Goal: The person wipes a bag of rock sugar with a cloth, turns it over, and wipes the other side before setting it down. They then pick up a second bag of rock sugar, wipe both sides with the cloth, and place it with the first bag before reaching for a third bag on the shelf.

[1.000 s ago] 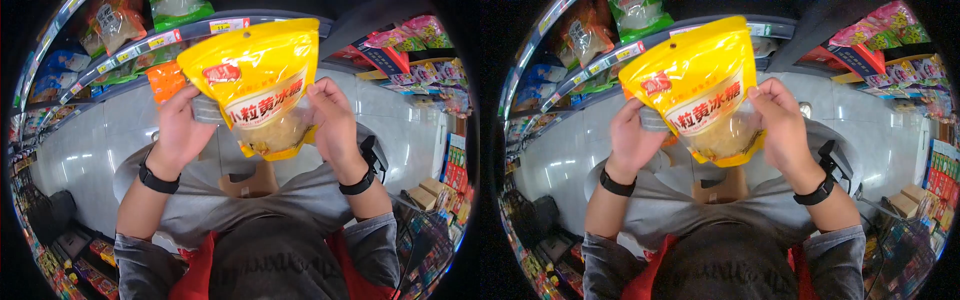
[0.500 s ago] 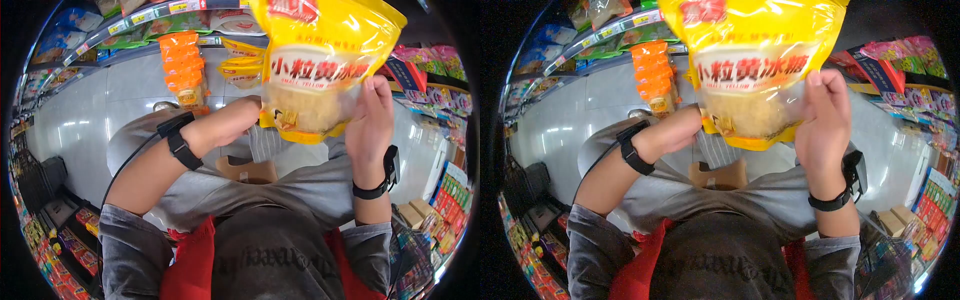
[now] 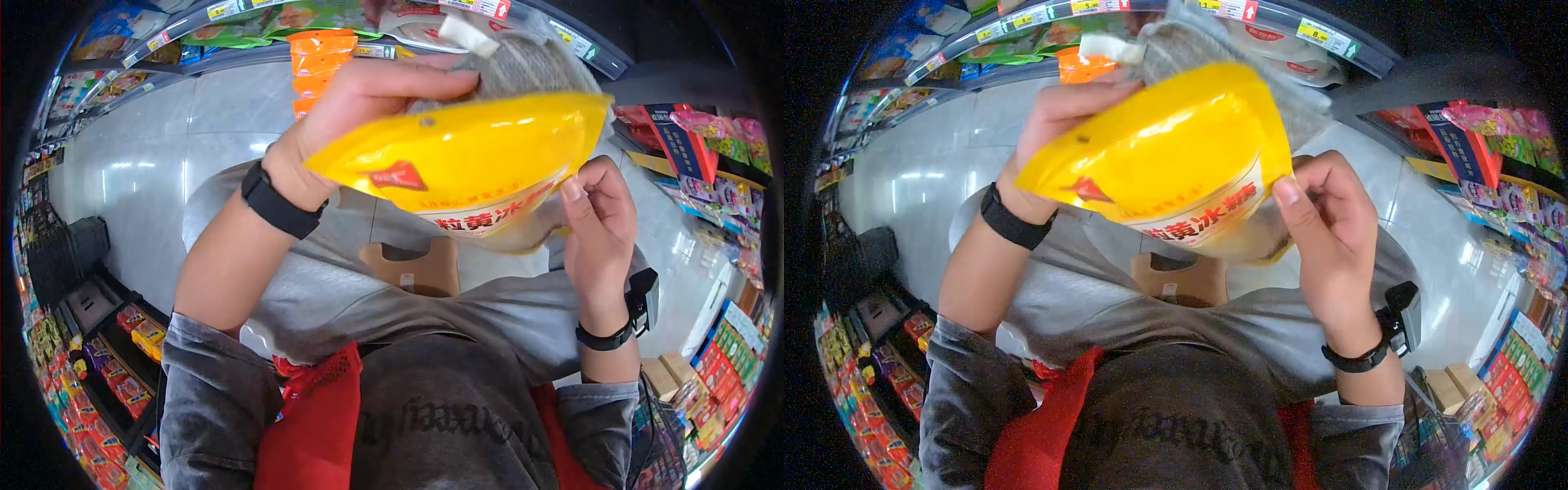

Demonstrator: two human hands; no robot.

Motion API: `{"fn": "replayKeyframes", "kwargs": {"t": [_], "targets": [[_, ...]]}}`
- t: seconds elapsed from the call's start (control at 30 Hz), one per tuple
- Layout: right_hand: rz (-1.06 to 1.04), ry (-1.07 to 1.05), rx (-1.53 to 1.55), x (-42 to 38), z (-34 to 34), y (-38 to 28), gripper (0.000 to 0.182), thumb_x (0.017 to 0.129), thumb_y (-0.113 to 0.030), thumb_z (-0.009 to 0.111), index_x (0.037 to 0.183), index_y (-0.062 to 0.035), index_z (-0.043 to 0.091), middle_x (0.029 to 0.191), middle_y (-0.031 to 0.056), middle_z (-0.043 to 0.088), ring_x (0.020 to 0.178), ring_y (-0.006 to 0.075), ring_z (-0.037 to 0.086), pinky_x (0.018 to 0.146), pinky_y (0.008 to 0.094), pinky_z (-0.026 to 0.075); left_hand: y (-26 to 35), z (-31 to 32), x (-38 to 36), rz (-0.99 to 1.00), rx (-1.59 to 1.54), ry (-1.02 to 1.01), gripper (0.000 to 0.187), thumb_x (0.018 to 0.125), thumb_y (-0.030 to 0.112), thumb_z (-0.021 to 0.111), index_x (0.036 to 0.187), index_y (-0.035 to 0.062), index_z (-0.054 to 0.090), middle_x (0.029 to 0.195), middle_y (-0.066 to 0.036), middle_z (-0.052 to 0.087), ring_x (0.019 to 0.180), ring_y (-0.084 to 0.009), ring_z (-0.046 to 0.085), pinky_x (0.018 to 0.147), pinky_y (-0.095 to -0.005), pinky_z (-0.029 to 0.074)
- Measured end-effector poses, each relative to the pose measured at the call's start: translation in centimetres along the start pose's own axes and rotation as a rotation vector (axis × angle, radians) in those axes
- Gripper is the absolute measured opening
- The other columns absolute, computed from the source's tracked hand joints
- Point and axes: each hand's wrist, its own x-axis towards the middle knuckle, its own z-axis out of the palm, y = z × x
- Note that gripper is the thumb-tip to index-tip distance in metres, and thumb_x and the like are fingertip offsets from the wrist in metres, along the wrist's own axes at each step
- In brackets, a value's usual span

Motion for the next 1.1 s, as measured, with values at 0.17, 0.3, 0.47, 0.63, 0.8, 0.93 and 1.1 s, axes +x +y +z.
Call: {"fn": "replayKeyframes", "kwargs": {"t": [0.17, 0.3, 0.47, 0.63, 0.8, 0.93, 1.1], "targets": [[-0.195, 0.039, -0.110, 0.2, 0.1, 1.1, 0.012, 0.094, -0.010, 0.067, 0.092, -0.0019, 0.058, 0.103, 0.0065, 0.055, 0.091, 0.0110, 0.049, 0.080, 0.0220, 0.039, 0.1, 0.0, 0.3, -0.139, -0.196, -0.085, 0.027, 0.096, 0.003, 0.057, 0.120, -0.0059, 0.065, 0.127, -0.013, 0.062, 0.114, -0.0193, 0.063, 0.105, -0.0291, 0.046], [-0.427, 0.117, -0.431, -0.2, 0.2, 0.6, 0.014, 0.088, -0.012, 0.073, 0.088, -0.0013, 0.063, 0.125, 0.0155, 0.045, 0.115, 0.0248, 0.046, 0.095, 0.0345, 0.041, 0.3, 2.7, 0.3, -0.325, -0.138, 0.009, 0.031, 0.098, 0.014, 0.060, 0.122, -0.0050, 0.062, 0.120, -0.010, 0.065, 0.110, -0.0162, 0.062, 0.097, -0.0303, 0.048], [-0.660, 0.095, -0.554, -0.2, 0.5, 0.9, 0.012, 0.081, -0.013, 0.076, 0.086, -0.0057, 0.068, 0.128, 0.0191, 0.047, 0.119, 0.0337, 0.047, 0.108, 0.0520, 0.034, -0.9, 3.0, 1.1, -0.472, -0.104, -0.134, 0.036, 0.099, 0.020, 0.061, 0.127, -0.0028, 0.060, 0.122, -0.006, 0.065, 0.110, -0.0121, 0.060, 0.098, -0.0288, 0.045], [-0.799, -0.063, -0.721, -0.7, 0.6, 0.8, 0.011, 0.082, -0.017, 0.075, 0.088, -0.0098, 0.070, 0.133, 0.0209, 0.042, 0.129, 0.0386, 0.039, 0.114, 0.0560, 0.023, -1.2, 4.0, 1.0, -0.606, 0.165, -0.210, 0.043, 0.101, 0.019, 0.057, 0.139, -0.0015, 0.052, 0.130, -0.006, 0.062, 0.116, -0.0115, 0.055, 0.103, -0.0291, 0.042], [-0.662, -0.206, -0.554, -0.7, 0.8, 0.4, 0.010, 0.086, -0.016, 0.073, 0.092, -0.0097, 0.069, 0.137, 0.0220, 0.037, 0.135, 0.0387, 0.034, 0.117, 0.0562, 0.018, -3.1, 5.1, 0.3, -0.540, 0.250, -0.295, 0.047, 0.101, 0.023, 0.055, 0.142, 0.0011, 0.050, 0.128, -0.009, 0.063, 0.112, -0.0120, 0.057, 0.096, -0.0264, 0.045], [-0.529, -0.140, -0.204, -0.9, 1.4, 0.3, 0.010, 0.081, -0.011, 0.075, 0.087, -0.0067, 0.069, 0.137, 0.0230, 0.042, 0.131, 0.0392, 0.042, 0.113, 0.0573, 0.026, -5.4, 4.6, -0.3, -0.583, 0.316, -0.326, 0.050, 0.104, 0.032, 0.049, 0.145, 0.0039, 0.047, 0.135, -0.009, 0.059, 0.114, -0.0121, 0.055, 0.090, -0.0253, 0.048], [-0.360, -0.067, 0.096, -1.5, 1.3, 0.3, 0.018, 0.093, -0.023, 0.068, 0.105, -0.0110, 0.060, 0.144, 0.0223, 0.037, 0.136, 0.0395, 0.039, 0.113, 0.0554, 0.030, -8.5, 4.3, -0.5, -0.640, -0.186, -0.384, 0.048, 0.104, 0.034, 0.049, 0.143, 0.0054, 0.049, 0.133, -0.005, 0.060, 0.110, -0.0099, 0.057, 0.083, -0.0268, 0.051]]}}
